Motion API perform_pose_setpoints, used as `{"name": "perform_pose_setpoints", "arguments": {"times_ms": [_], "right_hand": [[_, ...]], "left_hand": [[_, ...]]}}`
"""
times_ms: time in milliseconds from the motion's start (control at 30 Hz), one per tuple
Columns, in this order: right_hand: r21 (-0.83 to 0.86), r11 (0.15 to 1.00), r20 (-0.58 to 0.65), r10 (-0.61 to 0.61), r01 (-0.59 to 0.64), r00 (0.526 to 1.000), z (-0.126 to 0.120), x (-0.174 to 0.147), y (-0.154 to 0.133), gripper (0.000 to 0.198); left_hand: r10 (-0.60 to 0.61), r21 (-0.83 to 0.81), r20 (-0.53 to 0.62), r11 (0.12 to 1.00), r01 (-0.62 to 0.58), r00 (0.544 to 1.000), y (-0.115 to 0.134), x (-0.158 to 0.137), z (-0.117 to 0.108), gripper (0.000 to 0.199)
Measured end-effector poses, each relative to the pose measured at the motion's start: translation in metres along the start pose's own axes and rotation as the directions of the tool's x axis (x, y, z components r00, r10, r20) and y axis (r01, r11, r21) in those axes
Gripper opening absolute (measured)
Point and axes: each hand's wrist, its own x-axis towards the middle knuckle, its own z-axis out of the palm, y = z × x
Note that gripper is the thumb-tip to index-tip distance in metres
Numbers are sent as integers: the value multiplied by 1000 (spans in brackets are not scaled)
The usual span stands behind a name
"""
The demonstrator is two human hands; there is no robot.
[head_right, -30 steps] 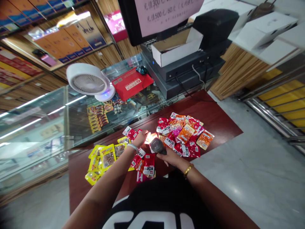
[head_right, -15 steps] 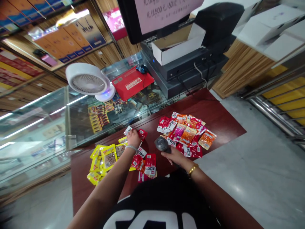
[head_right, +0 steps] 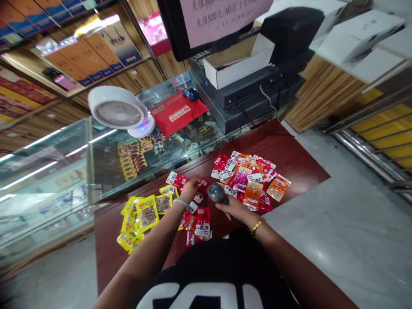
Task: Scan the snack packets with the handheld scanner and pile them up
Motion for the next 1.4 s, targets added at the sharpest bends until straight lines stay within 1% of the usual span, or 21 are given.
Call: {"name": "perform_pose_setpoints", "arguments": {"times_ms": [100,200,267,367,433,500,567,600,667,700,733,767,800,867,900,1000,1100,1167,1233,1300,1400], "right_hand": [[6,1000,1,-6,6,1000,0,1,2,41],[7,1000,-5,-14,14,1000,1,0,1,40],[8,1000,-15,-19,19,1000,0,-1,0,40],[11,1000,-30,-16,16,999,-2,-4,-1,39],[9,1000,-42,-6,6,999,-4,-7,-1,37],[3,1000,-52,5,-5,999,-5,-9,0,37],[-4,1000,-58,13,-13,998,-5,-11,2,37],[-7,1000,-60,16,-17,998,-5,-11,3,37],[-10,1000,-61,23,-23,998,-4,-11,5,37],[-10,1000,-59,24,-25,998,-4,-11,6,38],[-10,1000,-57,24,-25,998,-3,-11,7,38],[-10,1000,-54,23,-24,998,-2,-12,8,38],[-10,1000,-51,22,-22,998,-1,-12,9,39],[-12,1000,-46,23,-23,999,0,-13,9,38],[-14,1000,-45,26,-26,999,0,-14,9,37],[-22,999,-48,34,-35,998,3,-17,9,35],[-4,1000,-36,28,-28,999,5,-18,10,35],[16,1000,-25,24,-23,999,6,-18,10,37],[28,999,-19,20,-20,1000,7,-18,10,39],[36,999,-16,14,-13,1000,8,-18,7,40],[34,999,-9,-5,6,1000,10,-17,2,40]], "left_hand": [[80,-157,25,985,-75,996,4,-1,5,24],[149,-159,11,976,-145,989,7,-4,3,22],[131,-208,15,970,-125,991,9,-5,3,21],[45,-341,38,940,-29,998,17,-1,9,21],[39,-463,73,886,-1,997,27,5,16,26],[120,-619,109,785,-27,987,37,11,21,35],[208,-708,87,701,-87,974,40,16,20,42],[205,-687,46,717,-118,978,37,18,15,43],[85,-503,-75,857,-111,994,23,18,0,40],[-9,-354,-160,934,-48,987,12,17,-10,40],[-98,-189,-251,981,51,963,-1,15,-21,42],[-171,-36,-346,985,169,923,-14,14,-32,48],[-219,73,-420,959,274,881,-26,13,-42,57],[-300,181,-467,888,422,832,-45,11,-59,74],[-333,204,-456,864,461,825,-52,11,-64,78],[-353,257,-407,841,477,842,-62,15,-73,74],[-278,327,-424,841,432,862,-60,19,-73,68],[-256,310,-405,865,395,878,-56,20,-70,65],[-245,197,-337,926,323,909,-50,18,-64,61],[-200,28,-270,976,215,942,-43,13,-55,54],[-106,-182,-236,981,63,966,-29,3,-37,48]]}}
